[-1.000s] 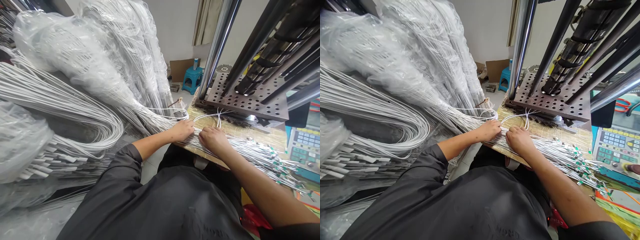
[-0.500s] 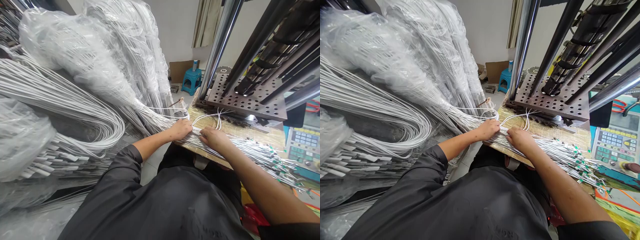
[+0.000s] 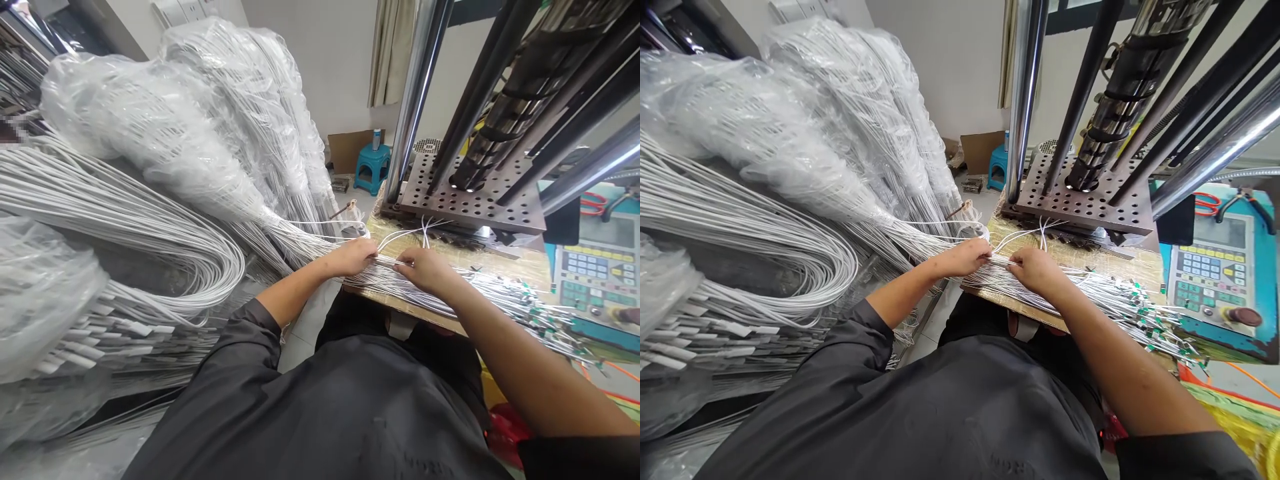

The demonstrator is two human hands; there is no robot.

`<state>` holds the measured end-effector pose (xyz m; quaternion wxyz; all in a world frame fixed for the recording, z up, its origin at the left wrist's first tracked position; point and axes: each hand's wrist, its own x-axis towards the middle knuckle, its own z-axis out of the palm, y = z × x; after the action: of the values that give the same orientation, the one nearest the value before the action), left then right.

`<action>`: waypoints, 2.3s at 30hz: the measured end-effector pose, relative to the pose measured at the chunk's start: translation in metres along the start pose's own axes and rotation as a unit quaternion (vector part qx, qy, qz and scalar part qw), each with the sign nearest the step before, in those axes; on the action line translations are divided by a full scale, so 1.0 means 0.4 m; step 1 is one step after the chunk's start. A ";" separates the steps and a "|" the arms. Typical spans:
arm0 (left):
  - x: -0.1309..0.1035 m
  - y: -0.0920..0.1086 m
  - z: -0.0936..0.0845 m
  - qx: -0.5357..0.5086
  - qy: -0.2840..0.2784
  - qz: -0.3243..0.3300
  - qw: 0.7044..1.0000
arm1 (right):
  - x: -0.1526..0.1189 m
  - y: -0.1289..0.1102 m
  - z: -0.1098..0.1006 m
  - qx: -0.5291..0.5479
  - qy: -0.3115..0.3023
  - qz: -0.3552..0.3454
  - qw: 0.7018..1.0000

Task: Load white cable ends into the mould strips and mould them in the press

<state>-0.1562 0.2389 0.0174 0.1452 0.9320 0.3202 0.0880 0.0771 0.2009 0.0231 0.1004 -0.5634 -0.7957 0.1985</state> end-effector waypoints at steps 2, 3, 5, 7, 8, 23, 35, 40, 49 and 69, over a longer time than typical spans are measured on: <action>0.005 -0.013 -0.010 -0.027 -0.013 0.016 0.999 | 0.006 -0.004 -0.013 0.027 -0.031 0.039 0.998; 0.008 -0.018 -0.014 -0.035 -0.016 0.022 0.999 | 0.009 -0.006 -0.019 0.036 -0.043 0.049 0.997; 0.012 -0.020 -0.021 -0.038 -0.021 0.021 0.999 | 0.015 -0.009 -0.029 0.039 -0.049 0.056 0.996; 0.022 -0.009 -0.023 -0.043 -0.027 -0.001 0.999 | 0.018 -0.016 -0.036 0.035 -0.034 0.044 0.998; 0.030 0.001 -0.023 -0.054 -0.031 -0.012 0.998 | 0.019 -0.020 -0.038 0.038 -0.024 0.031 0.999; 0.118 0.100 -0.073 -0.262 -0.132 0.003 0.956 | -0.156 0.182 -0.101 -0.039 0.074 -0.002 0.997; 0.107 0.133 -0.175 -0.559 -0.151 -0.030 0.814 | -0.358 0.314 0.019 -0.122 0.300 0.035 0.946; 0.134 0.180 -0.196 -0.619 -0.095 -0.012 0.779 | -0.395 0.306 0.010 0.036 0.385 0.065 0.920; 0.285 0.353 -0.062 -0.606 -0.169 0.002 0.778 | -0.534 0.271 -0.057 0.127 0.362 0.257 0.887; 0.277 0.454 0.210 -0.609 -0.160 -0.123 0.767 | -0.378 0.272 -0.004 0.598 0.163 -0.017 0.784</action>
<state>0.0556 0.1530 0.0055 0.7411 0.6011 0.2834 0.0957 0.2232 0.0909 -0.0124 0.5487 -0.4009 -0.4984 0.5384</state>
